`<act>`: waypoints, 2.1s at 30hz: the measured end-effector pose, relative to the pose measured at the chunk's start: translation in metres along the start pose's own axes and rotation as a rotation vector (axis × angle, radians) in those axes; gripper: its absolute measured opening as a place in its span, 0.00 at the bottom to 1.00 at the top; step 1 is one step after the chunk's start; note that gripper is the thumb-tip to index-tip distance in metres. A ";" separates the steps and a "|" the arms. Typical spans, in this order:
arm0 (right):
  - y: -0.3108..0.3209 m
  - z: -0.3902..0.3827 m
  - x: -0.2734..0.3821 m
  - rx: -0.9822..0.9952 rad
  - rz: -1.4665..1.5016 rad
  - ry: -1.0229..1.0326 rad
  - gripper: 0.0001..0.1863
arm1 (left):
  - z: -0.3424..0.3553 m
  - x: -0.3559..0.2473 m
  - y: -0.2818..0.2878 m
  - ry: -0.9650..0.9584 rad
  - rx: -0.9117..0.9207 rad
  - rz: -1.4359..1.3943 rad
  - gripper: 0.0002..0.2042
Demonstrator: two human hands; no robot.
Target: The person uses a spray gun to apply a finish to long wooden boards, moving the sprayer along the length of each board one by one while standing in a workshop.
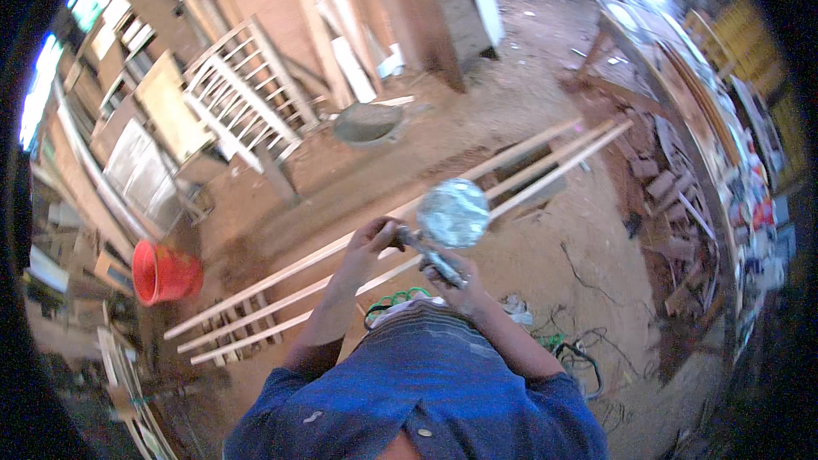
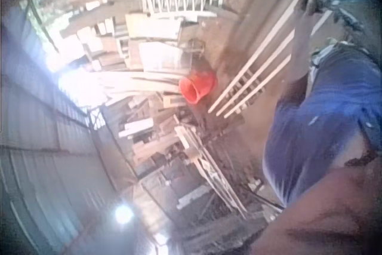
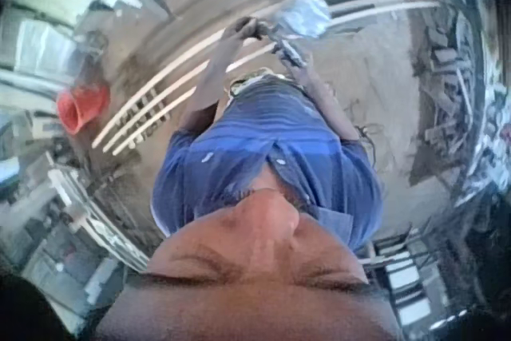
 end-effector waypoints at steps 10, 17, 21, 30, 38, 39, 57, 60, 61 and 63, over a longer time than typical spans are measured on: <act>-0.001 0.003 -0.012 0.003 -0.056 0.002 0.25 | 0.005 0.026 0.008 0.005 0.014 -0.354 0.17; 0.000 0.015 -0.016 -0.140 -0.050 0.067 0.16 | -0.010 0.147 0.103 0.505 0.252 0.294 0.29; 0.014 0.010 0.002 -0.283 0.074 0.011 0.13 | -0.029 0.204 0.127 0.749 0.235 0.310 0.30; -0.002 0.003 0.008 -0.338 -0.002 -0.087 0.17 | 0.007 0.077 0.064 0.316 0.331 0.024 0.28; -0.021 0.003 0.009 -0.228 -0.064 -0.103 0.25 | 0.030 -0.005 0.012 0.049 0.300 -0.345 0.21; -0.024 0.005 0.011 -0.226 -0.060 -0.100 0.25 | 0.031 -0.002 0.012 0.006 0.304 -0.305 0.22; -0.026 0.007 -0.007 -0.304 0.216 -0.096 0.22 | -0.049 0.199 0.217 0.705 0.213 0.547 0.36; -0.017 -0.001 -0.004 -0.349 0.173 -0.053 0.20 | -0.060 0.208 0.199 0.708 0.231 0.808 0.36; -0.015 -0.004 -0.005 -0.337 0.197 -0.147 0.20 | -0.058 0.206 0.196 0.710 0.232 0.804 0.36; -0.019 -0.003 -0.002 -0.315 0.228 -0.234 0.20 | -0.050 0.193 0.192 0.631 0.194 0.664 0.32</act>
Point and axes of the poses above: each hand's wrist, its own z-axis towards the middle knuckle, its own y-axis out of the back of the hand, x = y × z, the point moved 1 cm from there along z, towards the middle knuckle, and after that the axes turned 15 degrees about -z, right-handed, at the moved point
